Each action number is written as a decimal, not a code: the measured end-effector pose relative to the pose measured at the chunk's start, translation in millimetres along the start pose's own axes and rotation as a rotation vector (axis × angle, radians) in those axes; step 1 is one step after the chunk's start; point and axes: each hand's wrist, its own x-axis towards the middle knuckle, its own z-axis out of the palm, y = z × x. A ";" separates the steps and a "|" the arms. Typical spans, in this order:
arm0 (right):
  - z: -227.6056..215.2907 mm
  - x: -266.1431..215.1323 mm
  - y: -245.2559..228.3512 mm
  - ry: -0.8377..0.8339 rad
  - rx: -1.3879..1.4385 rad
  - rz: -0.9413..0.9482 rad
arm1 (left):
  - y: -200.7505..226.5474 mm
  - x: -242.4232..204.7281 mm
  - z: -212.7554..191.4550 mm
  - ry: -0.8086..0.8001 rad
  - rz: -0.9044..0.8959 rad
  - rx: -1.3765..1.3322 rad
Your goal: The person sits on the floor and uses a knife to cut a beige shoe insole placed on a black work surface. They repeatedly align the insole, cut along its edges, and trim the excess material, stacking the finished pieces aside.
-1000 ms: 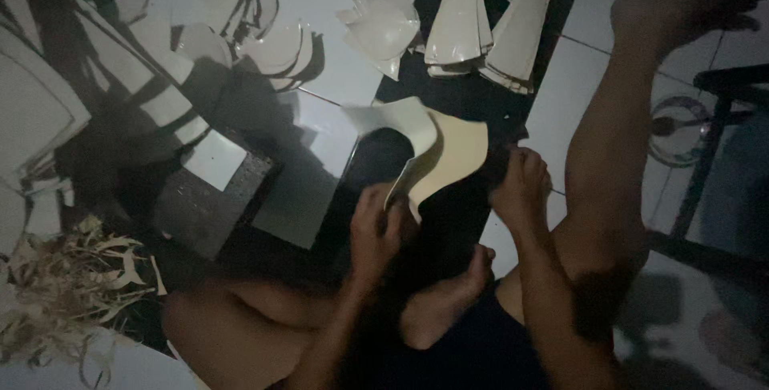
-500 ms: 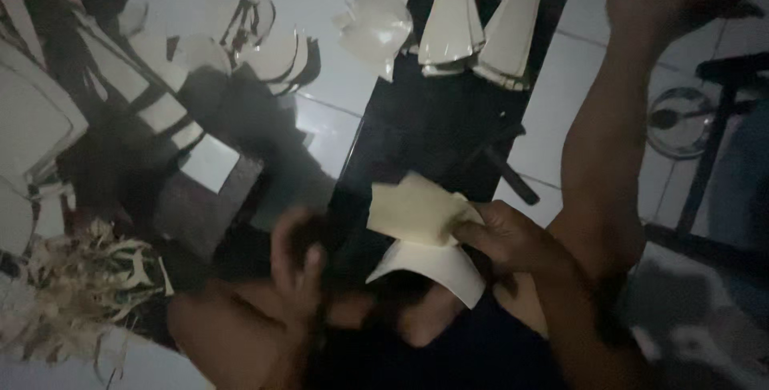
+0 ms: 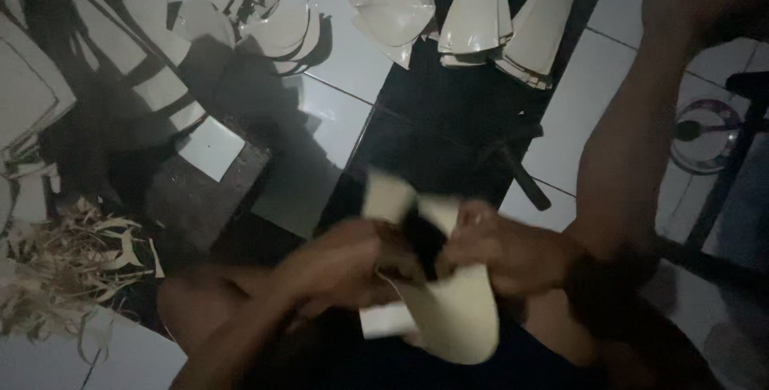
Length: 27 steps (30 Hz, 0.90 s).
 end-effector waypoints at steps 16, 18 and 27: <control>116.9 50.9 141.2 0.430 -0.953 0.331 | -156.6 67.0 112.8 0.771 -0.452 0.510; 119.9 43.8 144.6 0.493 -0.866 0.369 | -153.1 62.8 113.6 0.819 -0.484 0.384; 90.0 44.0 136.2 0.485 -0.610 0.832 | -150.9 67.7 112.7 1.001 -0.963 -0.302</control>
